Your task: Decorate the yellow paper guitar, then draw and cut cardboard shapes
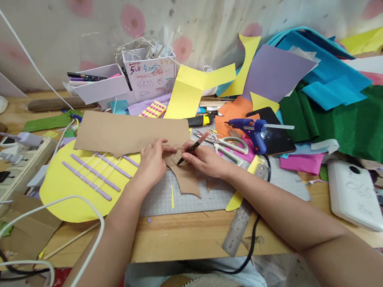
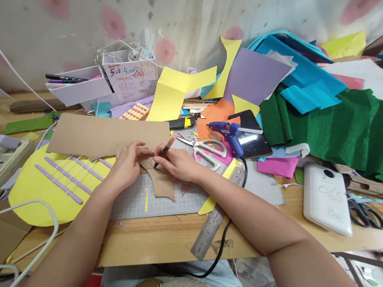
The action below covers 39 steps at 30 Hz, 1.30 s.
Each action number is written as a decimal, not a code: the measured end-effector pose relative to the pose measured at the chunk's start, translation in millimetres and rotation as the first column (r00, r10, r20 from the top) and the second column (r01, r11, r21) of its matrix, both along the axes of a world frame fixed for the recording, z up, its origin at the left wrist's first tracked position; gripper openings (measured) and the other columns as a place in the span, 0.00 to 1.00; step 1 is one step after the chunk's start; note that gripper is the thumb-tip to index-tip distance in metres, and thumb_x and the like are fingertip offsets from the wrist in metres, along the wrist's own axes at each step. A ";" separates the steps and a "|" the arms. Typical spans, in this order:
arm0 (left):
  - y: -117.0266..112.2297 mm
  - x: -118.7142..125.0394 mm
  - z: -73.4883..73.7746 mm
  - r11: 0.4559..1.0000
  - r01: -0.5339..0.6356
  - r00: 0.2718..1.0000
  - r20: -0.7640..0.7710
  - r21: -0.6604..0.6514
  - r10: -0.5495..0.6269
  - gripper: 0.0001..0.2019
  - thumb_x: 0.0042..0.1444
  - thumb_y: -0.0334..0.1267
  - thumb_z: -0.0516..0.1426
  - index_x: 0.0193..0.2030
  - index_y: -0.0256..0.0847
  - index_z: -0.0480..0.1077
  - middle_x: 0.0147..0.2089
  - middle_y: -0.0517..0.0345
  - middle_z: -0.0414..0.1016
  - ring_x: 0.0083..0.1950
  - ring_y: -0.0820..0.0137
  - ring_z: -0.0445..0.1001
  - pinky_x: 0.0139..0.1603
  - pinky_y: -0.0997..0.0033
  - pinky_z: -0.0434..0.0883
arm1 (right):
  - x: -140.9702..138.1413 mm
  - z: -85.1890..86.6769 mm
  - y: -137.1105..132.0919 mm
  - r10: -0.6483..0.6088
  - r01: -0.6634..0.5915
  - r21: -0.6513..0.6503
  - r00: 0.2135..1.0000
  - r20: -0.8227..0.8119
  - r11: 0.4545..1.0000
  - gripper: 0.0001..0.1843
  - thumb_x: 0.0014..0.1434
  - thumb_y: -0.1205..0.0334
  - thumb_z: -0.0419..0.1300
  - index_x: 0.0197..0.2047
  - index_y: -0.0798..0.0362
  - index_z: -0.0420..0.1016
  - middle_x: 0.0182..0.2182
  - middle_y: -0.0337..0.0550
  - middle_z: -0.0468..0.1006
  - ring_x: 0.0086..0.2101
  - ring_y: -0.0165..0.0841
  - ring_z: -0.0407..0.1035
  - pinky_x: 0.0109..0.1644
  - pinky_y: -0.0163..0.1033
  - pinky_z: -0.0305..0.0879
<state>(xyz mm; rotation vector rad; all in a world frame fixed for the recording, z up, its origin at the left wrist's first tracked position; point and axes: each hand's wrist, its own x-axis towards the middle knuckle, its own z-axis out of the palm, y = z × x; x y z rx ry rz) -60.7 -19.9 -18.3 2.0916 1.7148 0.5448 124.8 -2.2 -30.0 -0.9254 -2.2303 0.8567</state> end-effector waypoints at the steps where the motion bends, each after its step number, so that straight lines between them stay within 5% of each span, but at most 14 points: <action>1: 0.1 0.0 0.1 1.000 0.000 1.000 0.000 -0.001 0.000 0.30 0.42 0.19 0.45 0.55 0.37 0.59 0.50 0.55 0.76 0.59 0.61 0.62 0.58 0.55 0.56 | 0.1 -0.2 0.0 0.005 -0.005 0.011 1.000 0.007 1.000 0.12 0.63 0.55 0.46 0.36 0.52 0.63 0.34 0.43 0.72 0.32 0.32 0.65 0.39 0.38 0.59; 21: -0.2 0.6 1.5 1.000 -0.008 1.000 -0.011 -0.023 0.008 0.29 0.43 0.19 0.44 0.55 0.36 0.59 0.50 0.55 0.76 0.58 0.60 0.63 0.58 0.54 0.56 | 0.9 5.4 -4.5 0.055 -0.073 0.125 0.989 0.141 0.989 0.13 0.64 0.55 0.45 0.38 0.53 0.65 0.34 0.46 0.73 0.33 0.33 0.66 0.38 0.39 0.59; 32: -0.9 1.9 2.1 1.000 -0.018 1.000 -0.011 0.003 0.018 0.25 0.46 0.22 0.46 0.53 0.37 0.60 0.50 0.52 0.75 0.58 0.60 0.64 0.58 0.54 0.57 | -1.5 0.9 -2.7 -0.048 0.051 0.054 0.998 -0.046 0.997 0.13 0.64 0.54 0.44 0.37 0.53 0.63 0.33 0.45 0.73 0.32 0.32 0.65 0.36 0.38 0.59; 39: -0.9 0.6 2.1 1.000 -0.013 1.000 -0.005 -0.007 0.013 0.28 0.43 0.18 0.45 0.53 0.37 0.60 0.50 0.53 0.75 0.58 0.61 0.64 0.58 0.55 0.57 | -5.8 3.4 -3.4 -0.034 0.024 0.106 0.995 0.099 0.994 0.14 0.64 0.54 0.45 0.38 0.53 0.65 0.32 0.46 0.73 0.31 0.33 0.65 0.36 0.39 0.59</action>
